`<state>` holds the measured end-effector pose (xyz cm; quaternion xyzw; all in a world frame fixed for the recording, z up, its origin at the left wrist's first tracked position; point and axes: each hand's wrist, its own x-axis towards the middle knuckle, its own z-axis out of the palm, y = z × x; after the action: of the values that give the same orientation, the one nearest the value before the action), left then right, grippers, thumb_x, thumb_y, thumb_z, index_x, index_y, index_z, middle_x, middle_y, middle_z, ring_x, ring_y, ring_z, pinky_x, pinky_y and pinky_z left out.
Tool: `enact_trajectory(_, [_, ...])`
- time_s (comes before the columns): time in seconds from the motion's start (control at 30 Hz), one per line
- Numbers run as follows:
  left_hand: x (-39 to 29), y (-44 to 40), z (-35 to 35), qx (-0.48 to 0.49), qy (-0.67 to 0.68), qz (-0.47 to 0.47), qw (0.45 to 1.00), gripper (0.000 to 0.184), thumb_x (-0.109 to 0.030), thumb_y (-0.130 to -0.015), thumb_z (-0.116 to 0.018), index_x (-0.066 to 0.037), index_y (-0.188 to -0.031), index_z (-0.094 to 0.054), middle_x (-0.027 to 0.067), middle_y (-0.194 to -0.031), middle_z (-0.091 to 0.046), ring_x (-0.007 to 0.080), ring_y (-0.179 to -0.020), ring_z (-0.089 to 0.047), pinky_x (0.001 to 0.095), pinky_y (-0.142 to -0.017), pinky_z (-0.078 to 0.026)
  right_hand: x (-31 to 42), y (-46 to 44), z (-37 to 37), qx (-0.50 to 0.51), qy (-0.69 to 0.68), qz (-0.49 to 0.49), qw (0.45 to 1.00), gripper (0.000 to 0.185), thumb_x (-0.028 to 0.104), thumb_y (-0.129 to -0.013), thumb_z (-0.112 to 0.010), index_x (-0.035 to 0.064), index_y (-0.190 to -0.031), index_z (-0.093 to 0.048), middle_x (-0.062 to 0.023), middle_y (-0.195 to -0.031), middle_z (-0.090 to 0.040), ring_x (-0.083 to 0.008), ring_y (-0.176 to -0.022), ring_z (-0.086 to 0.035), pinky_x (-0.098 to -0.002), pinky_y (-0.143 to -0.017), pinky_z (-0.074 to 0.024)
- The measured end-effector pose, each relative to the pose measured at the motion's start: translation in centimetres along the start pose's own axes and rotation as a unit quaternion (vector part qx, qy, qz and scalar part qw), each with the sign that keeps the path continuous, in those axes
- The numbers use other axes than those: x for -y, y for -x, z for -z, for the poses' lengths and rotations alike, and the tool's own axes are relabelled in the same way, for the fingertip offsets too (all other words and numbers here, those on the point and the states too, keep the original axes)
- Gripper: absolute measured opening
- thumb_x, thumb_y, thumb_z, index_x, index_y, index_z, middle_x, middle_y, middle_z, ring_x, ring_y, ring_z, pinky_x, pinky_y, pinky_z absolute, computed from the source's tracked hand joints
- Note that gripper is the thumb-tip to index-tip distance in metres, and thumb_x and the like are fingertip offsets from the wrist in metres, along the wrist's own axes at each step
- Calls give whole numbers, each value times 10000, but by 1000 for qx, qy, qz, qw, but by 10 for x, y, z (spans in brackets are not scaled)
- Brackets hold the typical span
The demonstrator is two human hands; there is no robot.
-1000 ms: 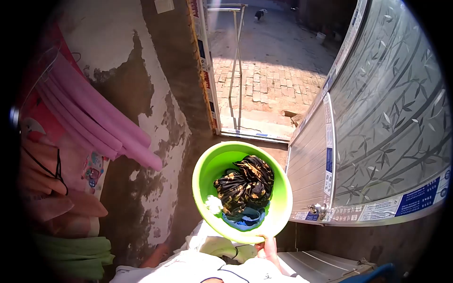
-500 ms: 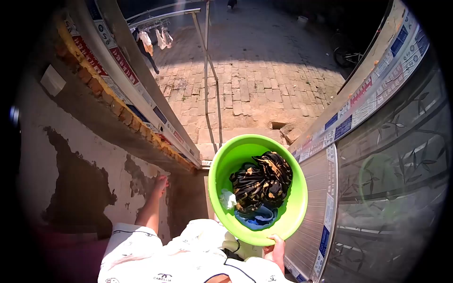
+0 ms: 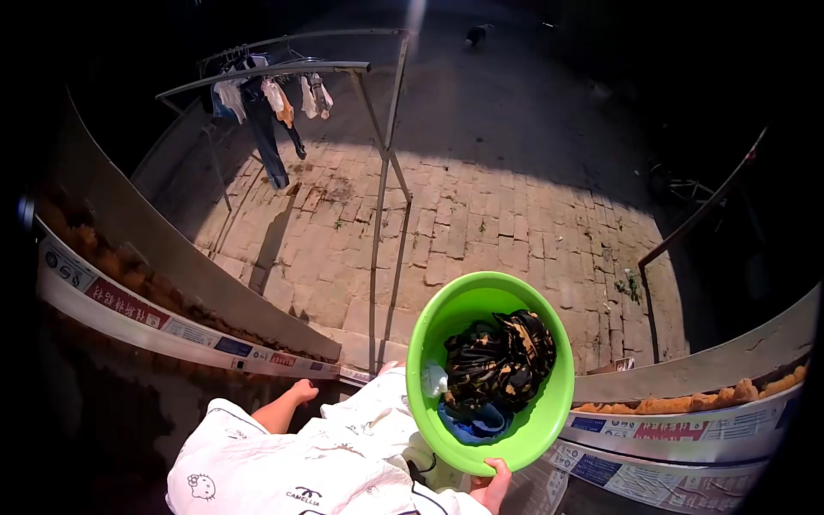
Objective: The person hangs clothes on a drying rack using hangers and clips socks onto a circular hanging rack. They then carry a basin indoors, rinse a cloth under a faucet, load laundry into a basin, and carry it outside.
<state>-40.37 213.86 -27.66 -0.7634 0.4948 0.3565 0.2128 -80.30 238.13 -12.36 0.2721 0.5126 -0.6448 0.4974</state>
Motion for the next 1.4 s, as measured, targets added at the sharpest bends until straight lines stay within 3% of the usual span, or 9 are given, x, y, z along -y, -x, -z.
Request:
enact_trajectory(0.07, [34, -11, -9, 17, 57, 182, 982, 255, -137, -691, -540, 91, -788, -601, 158, -762, -626, 270, -617, -627, 371, -556, -508, 34, -35, -38, 13, 5, -2, 1000, 159, 88, -619, -542, 145, -759, -493, 36, -651, -511, -89, -509, -464, -199, -395, -299])
enact_trajectory(0.3, [-90, -144, 10, 146, -28, 140, 979, 304, -243, -730, -547, 46, -796, -611, 138, -797, -636, 251, -620, -635, 362, -514, -480, 111, -194, -111, -47, -40, 36, 997, 145, 133, -626, -564, 131, -756, -500, 30, -667, -518, -87, -537, -474, -191, -414, -295])
enact_trajectory(0.47, [-388, -327, 88, -82, -64, -177, 979, 318, -276, -764, -521, -28, -939, -614, 142, -871, -635, 226, -697, -619, 327, -669, -490, 165, -325, -196, -79, -92, 82, 989, 139, 163, -633, -578, 118, -742, -504, 23, -669, -519, -84, -557, -479, -187, -428, -293])
enact_trajectory(0.57, [-600, -299, 157, -54, 269, -366, 889, 226, -206, -833, -501, -16, -925, -582, 76, -791, -626, 146, -707, -604, 267, -627, -495, 200, -370, -249, -139, -102, 116, 978, 137, 149, -615, -575, 139, -710, -476, 34, -588, -476, -73, -445, -403, -183, -378, -272])
enact_trajectory(0.87, [-924, -314, 212, -83, 18, -599, 796, 264, -261, -817, -530, -58, -983, -557, 128, -933, -587, 245, -716, -593, 346, -682, -471, 361, -580, -392, -181, 62, 164, 968, 114, 148, -572, -581, 129, -647, -496, 36, -542, -449, -72, -418, -366, -187, -395, -241])
enact_trajectory(1.0, [-908, -432, 235, -176, 172, -442, 862, 302, -258, -796, -542, -36, -999, -544, 132, -956, -581, 257, -772, -588, 362, -722, -464, 423, -702, -528, -135, 139, 168, 966, 188, 126, -569, -576, 84, -746, -529, 8, -558, -463, -96, -377, -354, -206, -339, -240])
enact_trajectory(1.1, [-857, -504, 219, -193, 194, -64, 960, 319, -261, -756, -569, -46, -991, -552, 144, -896, -604, 264, -815, -599, 363, -710, -472, 477, -780, -640, -14, 176, 131, 976, 170, 101, -579, -576, 98, -733, -504, 6, -566, -472, -96, -370, -364, -202, -342, -241])
enact_trajectory(1.23, [-815, -486, 239, -100, 528, 96, 838, 216, -226, -775, -552, -44, -887, -584, 74, -797, -614, 149, -560, -606, 294, -502, -482, 513, -836, -807, 80, 236, 73, 966, 178, 57, -584, -573, 111, -723, -475, 16, -572, -460, -90, -403, -394, -200, -355, -254])
enact_trajectory(1.4, [-865, -557, 291, -212, 465, 309, 802, 121, -137, -744, -549, -26, -759, -595, 79, -657, -612, 162, -491, -597, 276, -449, -470, 484, -877, -1030, 175, 249, 84, 949, 207, 40, -602, -550, 81, -800, -505, 6, -633, -490, -87, -477, -445, -201, -393, -296])
